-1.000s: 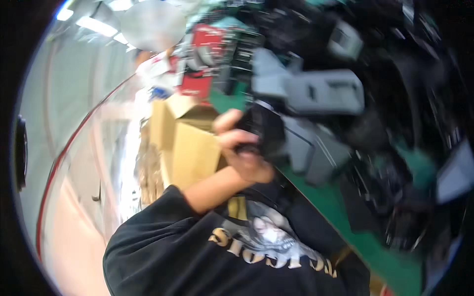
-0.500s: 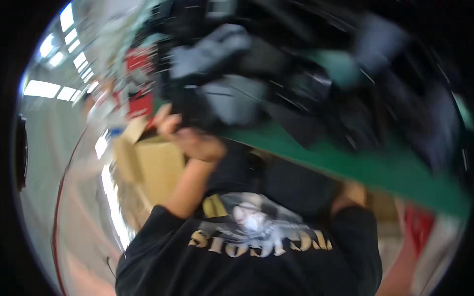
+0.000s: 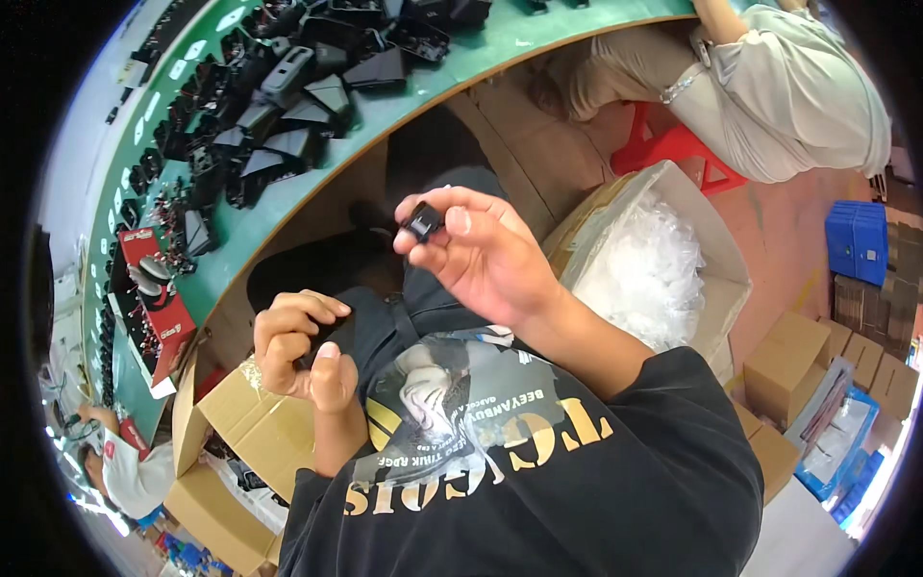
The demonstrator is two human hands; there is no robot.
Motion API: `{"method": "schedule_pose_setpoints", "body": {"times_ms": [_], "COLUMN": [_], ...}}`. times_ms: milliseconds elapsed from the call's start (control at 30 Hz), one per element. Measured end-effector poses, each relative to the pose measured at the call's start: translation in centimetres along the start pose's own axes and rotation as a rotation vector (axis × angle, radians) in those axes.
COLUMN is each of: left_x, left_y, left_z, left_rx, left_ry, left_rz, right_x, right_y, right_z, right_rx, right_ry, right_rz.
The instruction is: The person removes plastic wrap from black plastic casings inside a box, transfers them onto a workbench, and inserts wired electronic components into the casings by hand.
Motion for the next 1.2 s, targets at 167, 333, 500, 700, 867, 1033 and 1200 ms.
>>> {"method": "schedule_pose_setpoints", "body": {"times_ms": [167, 333, 500, 700, 867, 1033, 1200], "left_x": [1.4, 3.8, 2.9, 3.4, 2.8, 1.8, 2.5], "left_y": [-4.8, -8.8, -10.4, -5.5, -2.4, -0.9, 4.6], "left_z": [1.7, 3.5, 4.5, 4.5, 4.4, 4.4, 6.2], "left_rx": [-0.047, 0.314, 0.322, 0.364, 0.198, 0.298, -1.061], "left_ry": [-0.119, -0.057, -0.102, -0.075, -0.213, -0.172, -0.170], "left_rz": [0.222, 0.147, 0.195, 0.192, 0.059, -0.089, 0.091], "right_x": [-0.9, 0.0, 0.2, 1.9, 2.5, 3.3, 4.0], "right_y": [-4.2, -7.4, -8.8, -7.5, -7.0, -7.0, -7.1], "right_z": [-6.2, -8.8, -10.0, -8.6, -9.4, -8.1, -7.5], "right_rx": [-0.335, -0.230, -0.325, -0.774, -0.835, -0.840, -0.823], "right_ry": [0.148, 0.281, 0.380, 0.353, 0.243, 0.122, 0.141], "right_rz": [-0.089, -0.167, -0.201, 0.042, 0.123, 0.040, 0.131]}}
Point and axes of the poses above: each hand's wrist, its own x-axis towards the middle knuckle, its own z-axis out of the back of the hand, y = z × x, the point moved 6 cm from there along x, towards the middle knuckle, and after that the axes turned 7 degrees about x, right-handed, at the moved point
